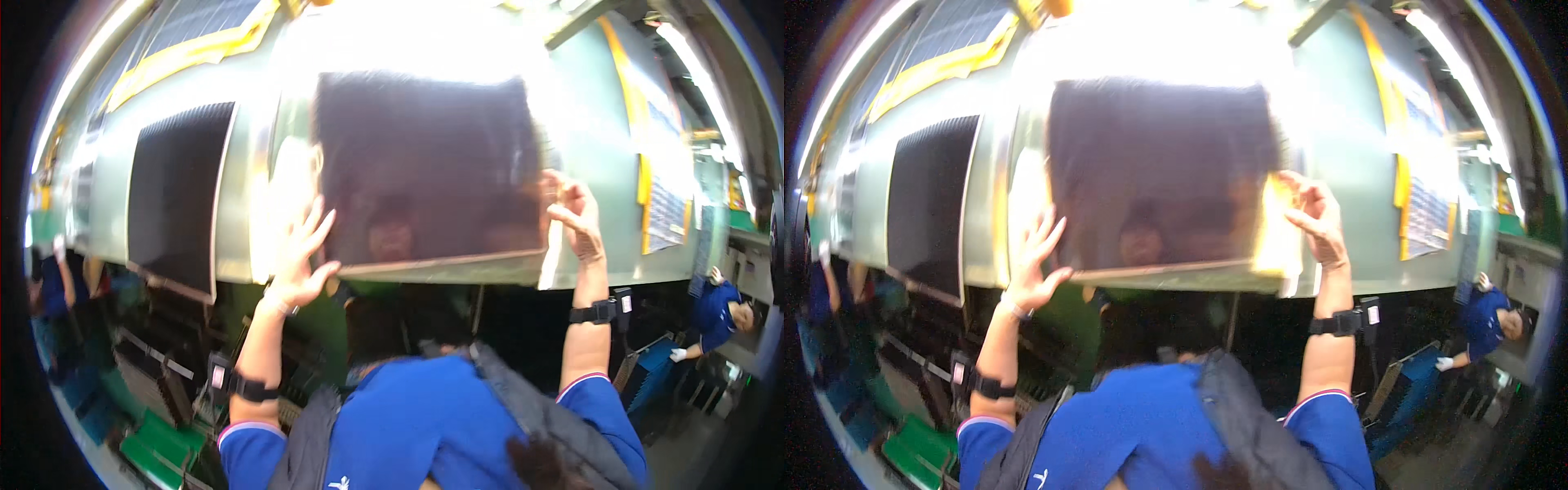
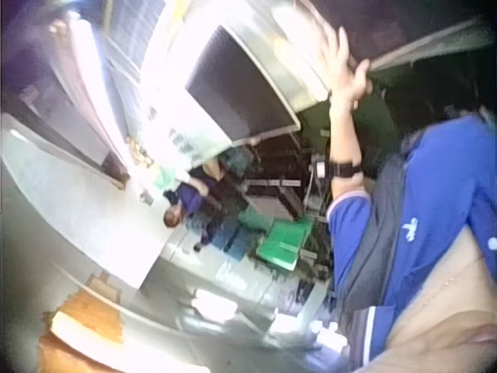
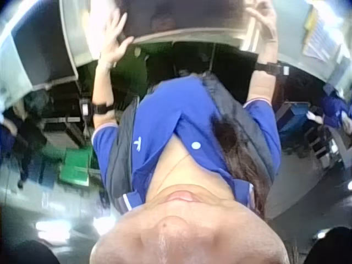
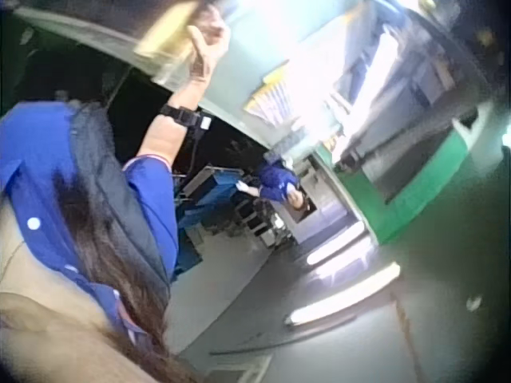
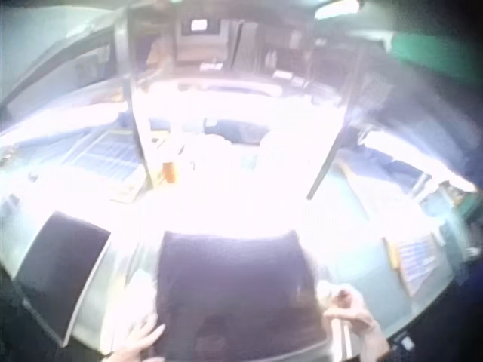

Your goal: Placing and aligning multiple layers of thin solar or electronic sheets on a production workstation table.

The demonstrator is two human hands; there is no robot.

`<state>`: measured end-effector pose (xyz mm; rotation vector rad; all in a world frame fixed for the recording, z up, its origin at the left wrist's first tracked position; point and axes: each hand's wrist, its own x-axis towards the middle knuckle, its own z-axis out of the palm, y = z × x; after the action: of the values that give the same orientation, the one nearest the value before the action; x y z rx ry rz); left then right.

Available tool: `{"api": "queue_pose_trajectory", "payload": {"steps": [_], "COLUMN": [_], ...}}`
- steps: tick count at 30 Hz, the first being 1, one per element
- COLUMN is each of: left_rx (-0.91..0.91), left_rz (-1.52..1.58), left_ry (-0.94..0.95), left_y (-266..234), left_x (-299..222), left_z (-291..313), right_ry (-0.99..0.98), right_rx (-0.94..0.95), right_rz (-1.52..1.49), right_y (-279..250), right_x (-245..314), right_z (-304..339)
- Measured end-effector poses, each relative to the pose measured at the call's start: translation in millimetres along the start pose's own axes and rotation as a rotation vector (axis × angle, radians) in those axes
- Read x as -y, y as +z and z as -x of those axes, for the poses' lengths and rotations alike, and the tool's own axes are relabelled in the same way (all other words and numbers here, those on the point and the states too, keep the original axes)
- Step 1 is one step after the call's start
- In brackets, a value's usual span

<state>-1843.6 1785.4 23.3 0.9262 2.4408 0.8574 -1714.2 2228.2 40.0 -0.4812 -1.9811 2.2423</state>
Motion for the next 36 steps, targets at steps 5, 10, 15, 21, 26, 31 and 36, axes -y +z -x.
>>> {"api": "queue_pose_trajectory", "payload": {"steps": [5,10,15,21,26,31,36], "left_rx": [0.038,0.029,0.04,0.033,0.038,0.032,0.05], "left_rz": [-0.022,-0.013,0.009,0.03,0.032,0.05,0.038], "left_ry": [0.012,-0.034,-0.048,-0.057,-0.076,-0.073,-0.067], "left_y": [-2,-2,-1,-1,-1,-2,-2], "left_x": [-10,-10,-21,-19,-22,-20,-13], "left_z": [2,9,-1,-2,-2,-2,3], "right_ry": [0.201,0.034,-0.598,-0.604,-0.671,-0.592,-0.18], "right_rx": [-0.008,-0.145,-0.354,-0.329,-0.367,-0.336,-0.169], "right_rz": [-0.026,1.231,1.406,1.229,1.265,1.267,1.257], "right_y": [-34,53,5,2,-3,-2,7], "right_x": [25,86,15,4,-2,1,20], "right_z": [-101,-135,-187,-193,-200,-195,-197]}}
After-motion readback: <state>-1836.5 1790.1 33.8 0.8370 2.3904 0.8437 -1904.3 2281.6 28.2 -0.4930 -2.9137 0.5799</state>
